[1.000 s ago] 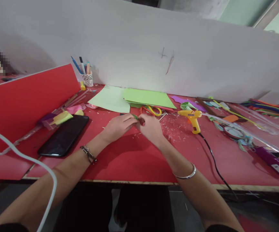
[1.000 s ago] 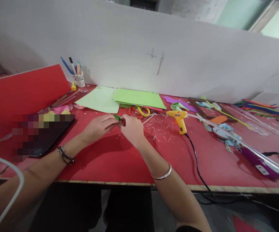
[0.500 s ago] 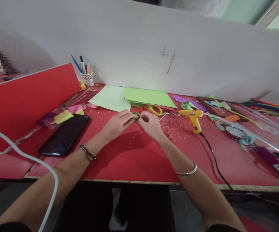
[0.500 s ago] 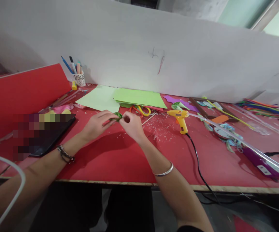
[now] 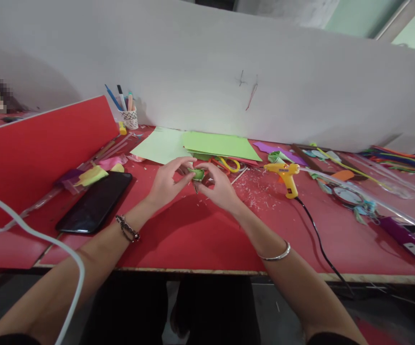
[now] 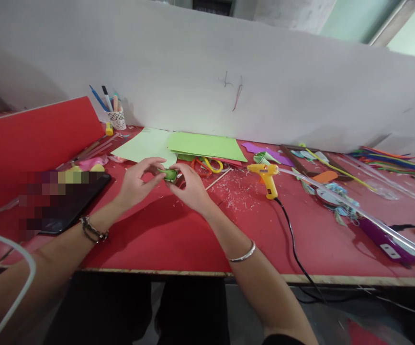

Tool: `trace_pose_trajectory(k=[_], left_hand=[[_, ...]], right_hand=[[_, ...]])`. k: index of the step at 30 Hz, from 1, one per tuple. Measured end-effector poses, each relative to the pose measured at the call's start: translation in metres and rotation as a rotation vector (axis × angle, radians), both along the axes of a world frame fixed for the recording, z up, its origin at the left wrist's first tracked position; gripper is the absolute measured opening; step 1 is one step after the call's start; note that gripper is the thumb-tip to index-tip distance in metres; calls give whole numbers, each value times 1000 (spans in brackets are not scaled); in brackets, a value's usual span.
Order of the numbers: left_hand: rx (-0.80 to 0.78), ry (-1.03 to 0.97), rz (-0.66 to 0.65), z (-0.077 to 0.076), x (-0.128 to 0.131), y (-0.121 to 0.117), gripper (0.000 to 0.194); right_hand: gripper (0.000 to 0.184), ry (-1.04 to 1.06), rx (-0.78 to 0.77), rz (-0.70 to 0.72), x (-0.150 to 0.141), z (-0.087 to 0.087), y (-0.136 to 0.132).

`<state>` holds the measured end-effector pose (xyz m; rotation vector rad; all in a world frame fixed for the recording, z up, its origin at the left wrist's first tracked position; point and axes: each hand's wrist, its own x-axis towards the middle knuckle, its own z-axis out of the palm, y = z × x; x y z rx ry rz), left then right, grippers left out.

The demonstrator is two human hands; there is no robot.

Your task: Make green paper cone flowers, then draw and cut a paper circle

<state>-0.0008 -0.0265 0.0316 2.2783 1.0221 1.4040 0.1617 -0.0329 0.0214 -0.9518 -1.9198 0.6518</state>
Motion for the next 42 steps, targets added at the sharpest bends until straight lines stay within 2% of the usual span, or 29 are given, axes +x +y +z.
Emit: trace_pose_trajectory(k=[2,6,7,10,12,16,22,26,34,38,42], left_hand=[[-24,-4,-55,-2,0,1,35],[-94,-1,-120,-10,3,4,73],[-128,9,-148,-12,3,5,77],[-228,57,-278,-21,3,11,64],[-246,67,-301,-27,0,15,52],[-285,101,-237,-30,-5,22,36],[-288,253,-162,-20,-7,17,18],[-222,323,-46,-14,-7,12,21],[-63,487,288,-8,-7,9,24],[-12,555,357,-8,-8,7,25],[1,534,368,-10,-10,9,21]], right_hand=[[29,38,-26,10,-1,-2,1],[34,151,-43,-10,-3,-6,3],[33,153,-27,-15,-3,-7,3],[27,67,49,17,-3,-5,1],[25,-19,106,64,-2,-1,-1],[31,-100,212,74,1,6,-4],[13,-94,224,84,9,10,-2],[11,-93,183,50,7,11,-3],[19,34,89,-157,-10,8,-9],[18,71,53,-216,-16,4,-13],[13,19,97,-191,-19,5,-17]])
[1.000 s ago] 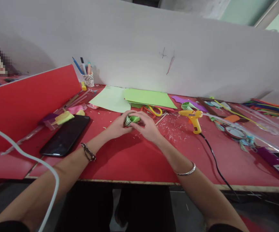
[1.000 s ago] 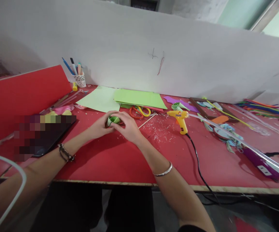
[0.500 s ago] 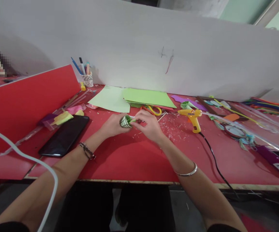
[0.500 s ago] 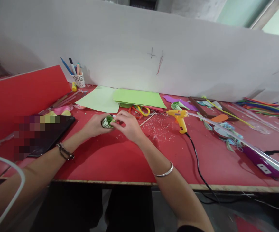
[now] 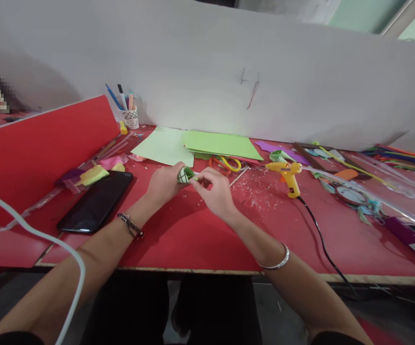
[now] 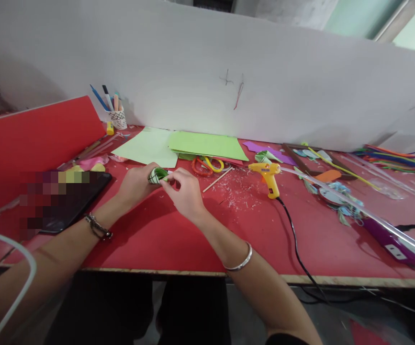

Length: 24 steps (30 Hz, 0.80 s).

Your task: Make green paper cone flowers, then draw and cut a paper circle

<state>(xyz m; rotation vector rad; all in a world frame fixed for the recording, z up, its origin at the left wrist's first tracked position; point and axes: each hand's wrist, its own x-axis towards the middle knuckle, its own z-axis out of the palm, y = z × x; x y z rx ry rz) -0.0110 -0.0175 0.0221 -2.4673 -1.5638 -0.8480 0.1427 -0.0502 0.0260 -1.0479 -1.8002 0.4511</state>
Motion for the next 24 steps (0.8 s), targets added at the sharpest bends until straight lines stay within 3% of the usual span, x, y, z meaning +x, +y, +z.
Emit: trace_pose_trajectory(k=[10,17,20,24], left_hand=[[-97,-272,-52,3,1,-1,10],[-117,-386,-361,1,-1,5,29],[-215,-399,-500,6,-4,6,35],[-403,-427,-588,10,-10,5,33]], right_hand=[[12,-259,206,85,0,-6,0],[20,-594,450,-12,10,-1,3],[22,-734,583,-63,18,1,7],[21,-807,762,-91,27,4,12]])
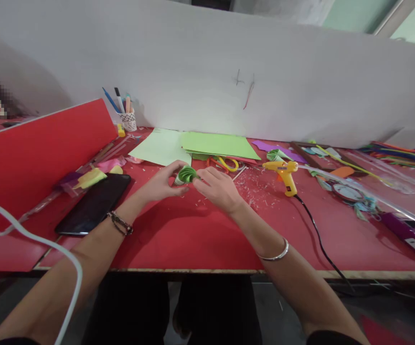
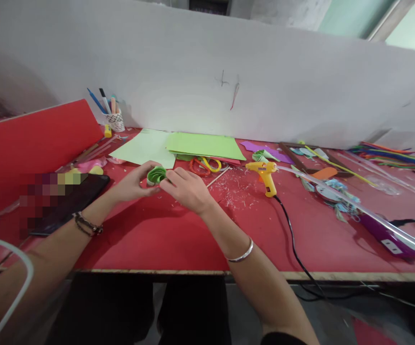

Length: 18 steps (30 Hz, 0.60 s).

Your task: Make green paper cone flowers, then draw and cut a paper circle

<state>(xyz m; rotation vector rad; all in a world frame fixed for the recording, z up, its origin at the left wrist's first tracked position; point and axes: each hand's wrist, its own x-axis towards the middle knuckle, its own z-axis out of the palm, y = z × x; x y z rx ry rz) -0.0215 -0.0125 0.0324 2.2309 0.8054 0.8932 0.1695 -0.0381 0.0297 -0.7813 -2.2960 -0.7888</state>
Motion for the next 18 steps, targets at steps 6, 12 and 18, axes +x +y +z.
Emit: trace_pose_trajectory(k=[6,12,18], left_hand=[[-220,-3,-79,-5,-1,2,31],[-306,-39,-59,-6,9,-2,25],[-248,-54,2,-6,11,-2,24]], right_hand=[[20,-68,88,45,2,2,2],[19,-108,62,90,2,0,1],[15,109,-223,148,1,-5,3]])
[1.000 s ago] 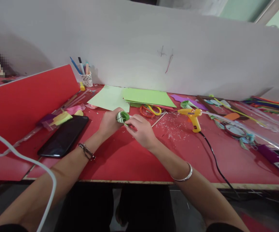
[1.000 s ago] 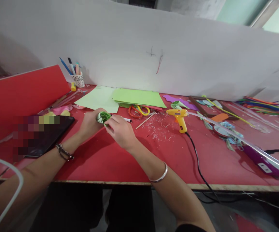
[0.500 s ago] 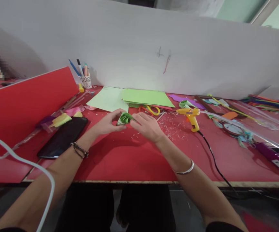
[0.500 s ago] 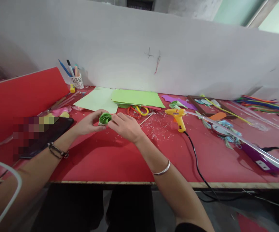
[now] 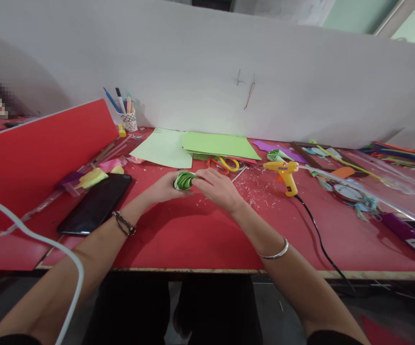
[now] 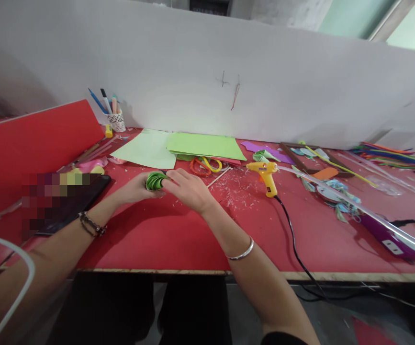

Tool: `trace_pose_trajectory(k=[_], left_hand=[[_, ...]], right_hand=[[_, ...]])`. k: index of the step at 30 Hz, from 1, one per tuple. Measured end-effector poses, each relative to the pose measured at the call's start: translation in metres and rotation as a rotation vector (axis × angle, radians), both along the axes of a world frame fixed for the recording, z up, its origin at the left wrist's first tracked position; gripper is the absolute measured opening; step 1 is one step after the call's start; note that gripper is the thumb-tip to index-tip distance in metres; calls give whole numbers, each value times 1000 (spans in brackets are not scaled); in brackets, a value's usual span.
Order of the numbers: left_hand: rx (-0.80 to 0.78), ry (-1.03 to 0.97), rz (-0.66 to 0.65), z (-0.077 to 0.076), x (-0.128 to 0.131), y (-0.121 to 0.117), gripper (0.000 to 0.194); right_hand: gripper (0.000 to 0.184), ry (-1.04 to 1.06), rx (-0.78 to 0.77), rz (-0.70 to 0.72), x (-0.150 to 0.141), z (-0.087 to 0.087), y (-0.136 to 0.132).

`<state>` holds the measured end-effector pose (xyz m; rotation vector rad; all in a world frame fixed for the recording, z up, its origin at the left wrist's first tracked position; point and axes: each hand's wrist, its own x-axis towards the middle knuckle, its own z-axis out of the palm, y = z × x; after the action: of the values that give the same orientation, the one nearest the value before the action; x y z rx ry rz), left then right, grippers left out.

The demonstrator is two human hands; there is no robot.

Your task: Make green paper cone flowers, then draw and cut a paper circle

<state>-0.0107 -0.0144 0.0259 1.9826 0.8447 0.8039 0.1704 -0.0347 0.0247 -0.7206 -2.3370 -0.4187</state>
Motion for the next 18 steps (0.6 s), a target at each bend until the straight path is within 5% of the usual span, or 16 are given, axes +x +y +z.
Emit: trace_pose_trajectory(k=[8,15,18], left_hand=[[128,-11,83,-11,1,5,23],[195,-44,135,-15,2,6,23],[115,-30,49,-14,2,4,27]], right_hand=[[16,685,-569,142,-12,-4,-1],[11,858,-684,182,-15,-1,-2],[10,888,-705,206,-15,-1,-1]])
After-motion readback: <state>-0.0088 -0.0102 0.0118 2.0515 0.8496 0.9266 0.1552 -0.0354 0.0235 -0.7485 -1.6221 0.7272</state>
